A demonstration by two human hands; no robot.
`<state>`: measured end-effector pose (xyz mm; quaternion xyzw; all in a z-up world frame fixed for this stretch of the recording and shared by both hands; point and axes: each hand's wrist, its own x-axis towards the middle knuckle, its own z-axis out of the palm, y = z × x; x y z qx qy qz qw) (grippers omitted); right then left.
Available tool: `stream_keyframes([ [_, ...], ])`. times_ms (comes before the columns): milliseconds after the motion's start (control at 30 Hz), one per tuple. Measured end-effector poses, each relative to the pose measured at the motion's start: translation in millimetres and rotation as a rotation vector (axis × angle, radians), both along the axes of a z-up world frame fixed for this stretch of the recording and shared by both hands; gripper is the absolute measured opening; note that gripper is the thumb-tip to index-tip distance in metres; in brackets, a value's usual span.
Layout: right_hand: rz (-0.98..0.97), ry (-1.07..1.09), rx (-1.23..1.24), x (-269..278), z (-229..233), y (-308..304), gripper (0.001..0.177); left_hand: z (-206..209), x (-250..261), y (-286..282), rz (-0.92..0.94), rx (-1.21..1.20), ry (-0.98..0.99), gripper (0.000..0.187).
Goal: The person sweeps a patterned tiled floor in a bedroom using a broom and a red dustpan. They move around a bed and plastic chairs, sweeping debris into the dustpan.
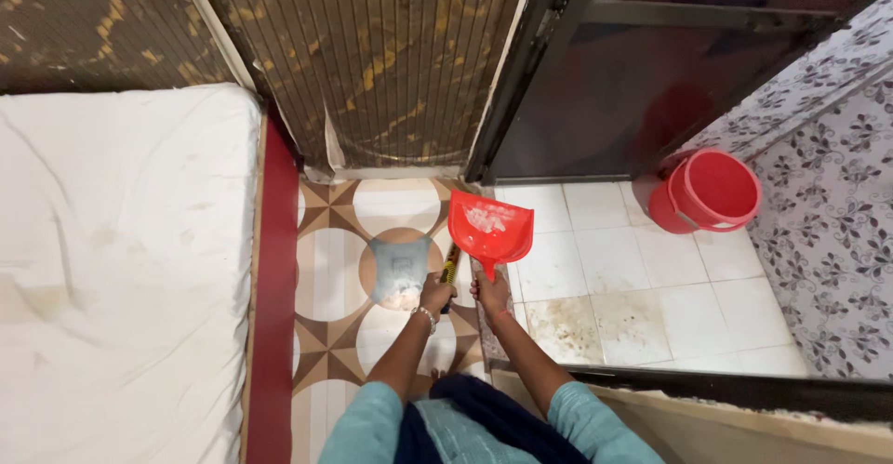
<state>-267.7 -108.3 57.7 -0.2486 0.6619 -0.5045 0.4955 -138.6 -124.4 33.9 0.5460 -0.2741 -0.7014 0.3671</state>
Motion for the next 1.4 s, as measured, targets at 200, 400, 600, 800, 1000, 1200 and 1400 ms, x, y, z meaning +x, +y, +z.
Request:
stream_keyframes([
  [200, 0.061, 0.051, 0.094, -19, -8, 8, 0.018, -20, -5, 14, 0.155, 0.184, -0.127, 0.069],
  [400, 0.080, 0.145, 0.094, -23, -17, 11, 0.017, -37, 26, 36, 0.452, 0.328, -0.194, 0.080],
  [600, 0.096, 0.165, 0.137, -14, -25, 16, 0.026, -34, 9, 21, 0.703, 0.118, -0.145, 0.087],
  [800, -0.008, 0.134, 0.096, -8, -24, 18, 0.024, 0, -22, -5, 0.483, 0.258, 0.188, 0.071],
  [1000, -0.135, 0.078, 0.151, -17, -18, 6, 0.019, 11, -40, -22, 0.205, 0.208, 0.308, 0.065],
  [1200, -0.164, 0.077, 0.135, -22, -18, -5, 0.018, 2, -24, -52, 0.148, 0.248, 0.260, 0.063],
  [1400, -0.051, 0.091, 0.164, -1, -18, -29, 0.023, -25, 34, -40, 0.392, 0.209, 0.253, 0.040],
])
